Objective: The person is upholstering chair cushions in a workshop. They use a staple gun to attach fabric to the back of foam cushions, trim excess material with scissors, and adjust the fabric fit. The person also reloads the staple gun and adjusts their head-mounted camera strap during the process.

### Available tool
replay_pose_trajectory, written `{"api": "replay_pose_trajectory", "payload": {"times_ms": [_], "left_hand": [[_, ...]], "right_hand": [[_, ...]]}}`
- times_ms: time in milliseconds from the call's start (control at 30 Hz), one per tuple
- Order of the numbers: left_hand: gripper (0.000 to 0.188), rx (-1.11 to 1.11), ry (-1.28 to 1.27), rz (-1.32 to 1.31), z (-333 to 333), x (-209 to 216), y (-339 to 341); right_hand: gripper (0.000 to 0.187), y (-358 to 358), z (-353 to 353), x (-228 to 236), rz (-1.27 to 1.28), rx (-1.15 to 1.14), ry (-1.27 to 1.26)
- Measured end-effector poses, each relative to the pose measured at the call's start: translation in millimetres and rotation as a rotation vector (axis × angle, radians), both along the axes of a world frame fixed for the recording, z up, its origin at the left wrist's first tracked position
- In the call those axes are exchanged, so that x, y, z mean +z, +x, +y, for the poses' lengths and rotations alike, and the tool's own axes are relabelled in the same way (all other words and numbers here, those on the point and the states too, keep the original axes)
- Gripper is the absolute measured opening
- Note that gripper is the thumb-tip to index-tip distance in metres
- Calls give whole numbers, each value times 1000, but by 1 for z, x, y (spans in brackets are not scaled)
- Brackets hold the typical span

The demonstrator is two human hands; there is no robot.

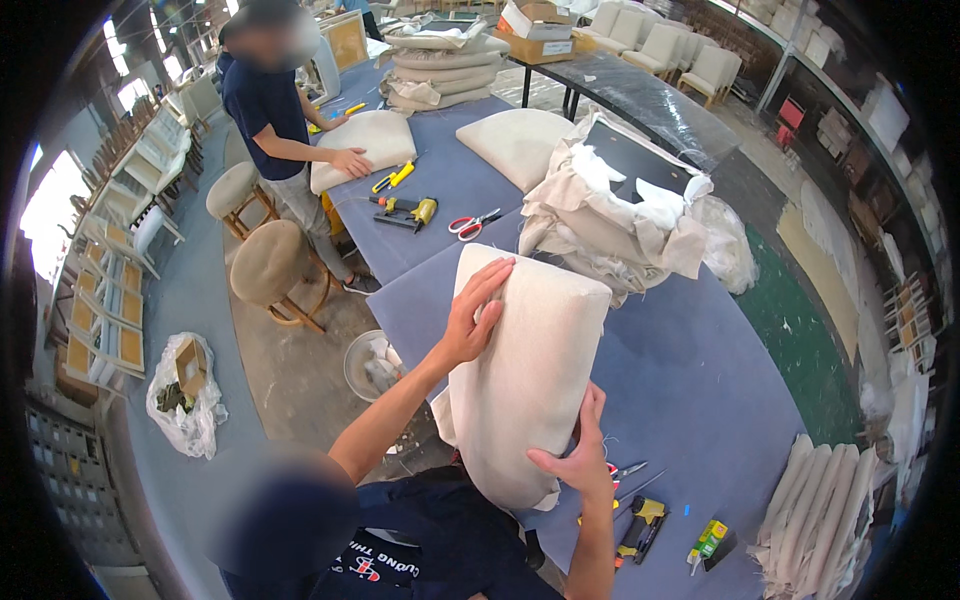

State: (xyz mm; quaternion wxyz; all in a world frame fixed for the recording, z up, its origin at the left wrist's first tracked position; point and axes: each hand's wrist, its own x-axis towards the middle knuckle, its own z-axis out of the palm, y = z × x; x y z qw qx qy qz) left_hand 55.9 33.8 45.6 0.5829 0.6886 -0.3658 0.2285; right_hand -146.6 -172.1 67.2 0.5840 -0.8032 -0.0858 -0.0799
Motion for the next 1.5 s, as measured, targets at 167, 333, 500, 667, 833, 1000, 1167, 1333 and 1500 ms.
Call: {"api": "replay_pose_trajectory", "payload": {"times_ms": [167,333,500,667,833,1000,1167,1333,1500], "left_hand": [[36,-68,36,73,12,-5,26],[38,72,22,187,19,-21,39],[40,21,24,297,9,0,32],[47,-321,-48,238,-6,82,-20],[75,-297,72,232,22,118,-70],[106,-69,293,275,48,88,-121],[119,211,561,401,25,43,-209],[115,88,554,445,32,54,-199],[106,-160,668,367,47,106,-168]], "right_hand": [[123,-10,3,4,62,-3,-11],[122,-5,14,3,-6,-8,-25],[120,3,28,-2,-95,-36,-61],[123,0,83,-6,-155,-186,-27],[112,-8,94,20,-94,-99,-45],[82,70,51,75,-557,-273,-34],[34,170,12,83,-315,-146,356],[32,171,0,79,-254,-311,479],[31,123,-38,103,-252,-491,416]]}}
